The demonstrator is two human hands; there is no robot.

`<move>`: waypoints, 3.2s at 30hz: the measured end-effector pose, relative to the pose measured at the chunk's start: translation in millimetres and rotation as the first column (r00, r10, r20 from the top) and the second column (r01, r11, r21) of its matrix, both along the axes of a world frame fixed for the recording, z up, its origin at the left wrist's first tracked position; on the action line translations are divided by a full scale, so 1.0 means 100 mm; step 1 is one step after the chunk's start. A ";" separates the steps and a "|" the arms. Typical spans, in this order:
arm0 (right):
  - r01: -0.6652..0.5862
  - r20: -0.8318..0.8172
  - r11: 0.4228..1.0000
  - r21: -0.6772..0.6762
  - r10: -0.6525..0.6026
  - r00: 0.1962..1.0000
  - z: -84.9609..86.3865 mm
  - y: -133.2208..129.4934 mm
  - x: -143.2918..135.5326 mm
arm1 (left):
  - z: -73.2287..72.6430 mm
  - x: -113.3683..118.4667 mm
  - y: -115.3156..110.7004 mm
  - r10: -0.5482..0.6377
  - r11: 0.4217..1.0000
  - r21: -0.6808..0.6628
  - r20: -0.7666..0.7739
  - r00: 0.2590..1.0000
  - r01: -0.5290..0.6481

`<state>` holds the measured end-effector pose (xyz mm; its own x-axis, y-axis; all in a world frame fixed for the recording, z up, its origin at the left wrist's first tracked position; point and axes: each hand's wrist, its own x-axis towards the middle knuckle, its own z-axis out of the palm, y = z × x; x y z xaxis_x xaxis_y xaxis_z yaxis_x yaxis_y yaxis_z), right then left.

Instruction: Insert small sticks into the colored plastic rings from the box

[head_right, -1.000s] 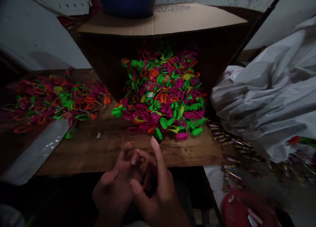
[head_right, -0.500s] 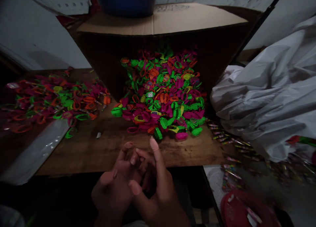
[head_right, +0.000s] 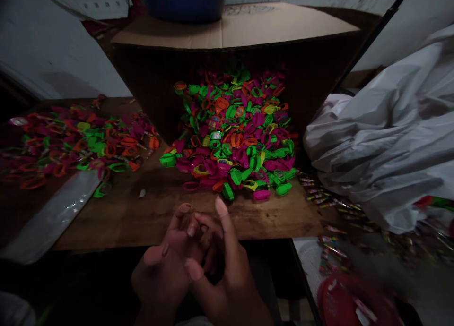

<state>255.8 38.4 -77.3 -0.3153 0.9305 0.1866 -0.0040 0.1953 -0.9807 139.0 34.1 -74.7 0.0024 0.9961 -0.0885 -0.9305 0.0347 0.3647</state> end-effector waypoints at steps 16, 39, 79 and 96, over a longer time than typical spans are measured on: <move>0.020 0.007 1.000 0.008 -0.020 1.000 0.01 -0.02 -0.01 | 0.00 0.00 -0.01 -0.023 1.000 0.019 0.021 1.000 0.022; -0.013 -0.090 0.994 -0.104 0.004 0.996 0.05 -0.08 -0.02 | 0.03 -0.03 -0.02 0.005 0.998 -0.069 0.062 0.998 -0.001; 0.209 -0.143 0.973 -0.098 -0.222 0.965 0.13 0.35 0.43 | 0.10 -0.02 -0.04 0.162 0.980 -0.099 -0.083 0.983 -0.170; -0.077 0.006 0.994 0.073 0.077 0.997 -0.07 -0.11 -0.13 | 0.04 -0.01 -0.08 0.238 0.954 -0.155 -0.131 0.962 -0.257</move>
